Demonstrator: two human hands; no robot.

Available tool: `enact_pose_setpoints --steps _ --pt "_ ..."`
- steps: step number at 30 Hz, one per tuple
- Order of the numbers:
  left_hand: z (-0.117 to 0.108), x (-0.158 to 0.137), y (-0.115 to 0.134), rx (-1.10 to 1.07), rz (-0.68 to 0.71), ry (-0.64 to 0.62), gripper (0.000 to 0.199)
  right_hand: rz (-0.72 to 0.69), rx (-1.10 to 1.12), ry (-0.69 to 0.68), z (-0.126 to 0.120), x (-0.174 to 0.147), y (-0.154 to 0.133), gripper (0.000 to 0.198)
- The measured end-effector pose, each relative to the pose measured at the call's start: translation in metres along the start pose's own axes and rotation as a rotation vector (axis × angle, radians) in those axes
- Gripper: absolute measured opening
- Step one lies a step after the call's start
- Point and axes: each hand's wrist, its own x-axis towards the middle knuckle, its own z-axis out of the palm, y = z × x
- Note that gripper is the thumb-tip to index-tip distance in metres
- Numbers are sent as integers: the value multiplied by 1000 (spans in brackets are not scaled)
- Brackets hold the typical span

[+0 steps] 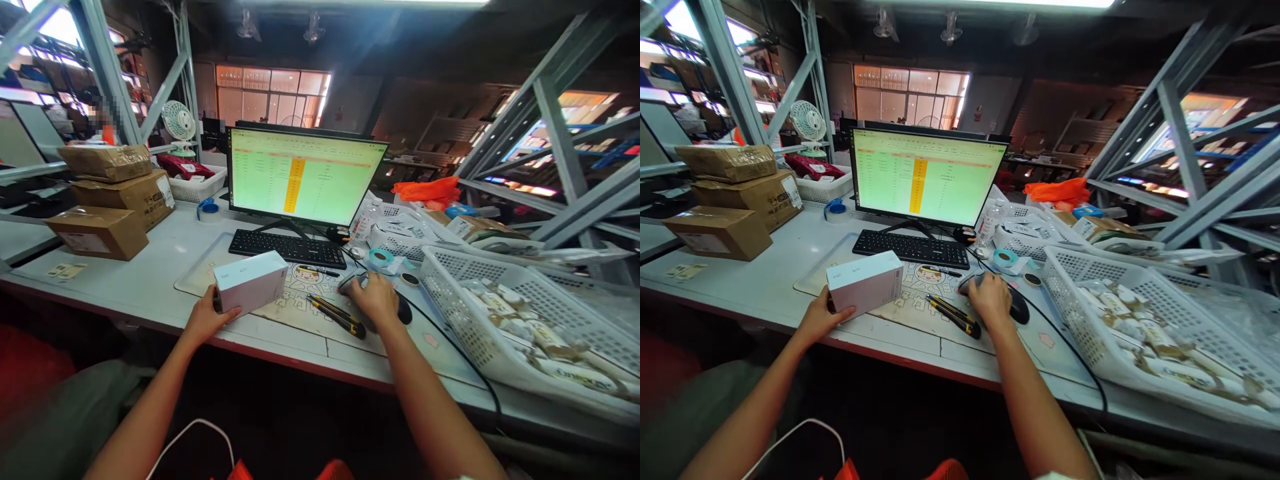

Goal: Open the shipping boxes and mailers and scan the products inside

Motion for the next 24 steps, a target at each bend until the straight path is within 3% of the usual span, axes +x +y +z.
enact_pose_setpoints --steps 2,6,11,15,19,24 --pt "-1 -1 2 46 -16 16 70 -92 68 60 -3 16 -23 52" --pt "-4 -2 4 83 -46 25 71 -284 115 -284 13 55 -75 50" --pt "-3 -1 1 68 -10 21 72 -210 96 -295 39 77 -107 57" --pt "-1 -2 -1 52 29 54 87 -217 109 -362 44 81 -108 44" --pt "-1 -3 -3 -33 70 77 107 -226 184 -319 34 78 -109 49" --pt "2 -1 -1 -90 118 121 111 -362 377 -273 22 47 -145 50"
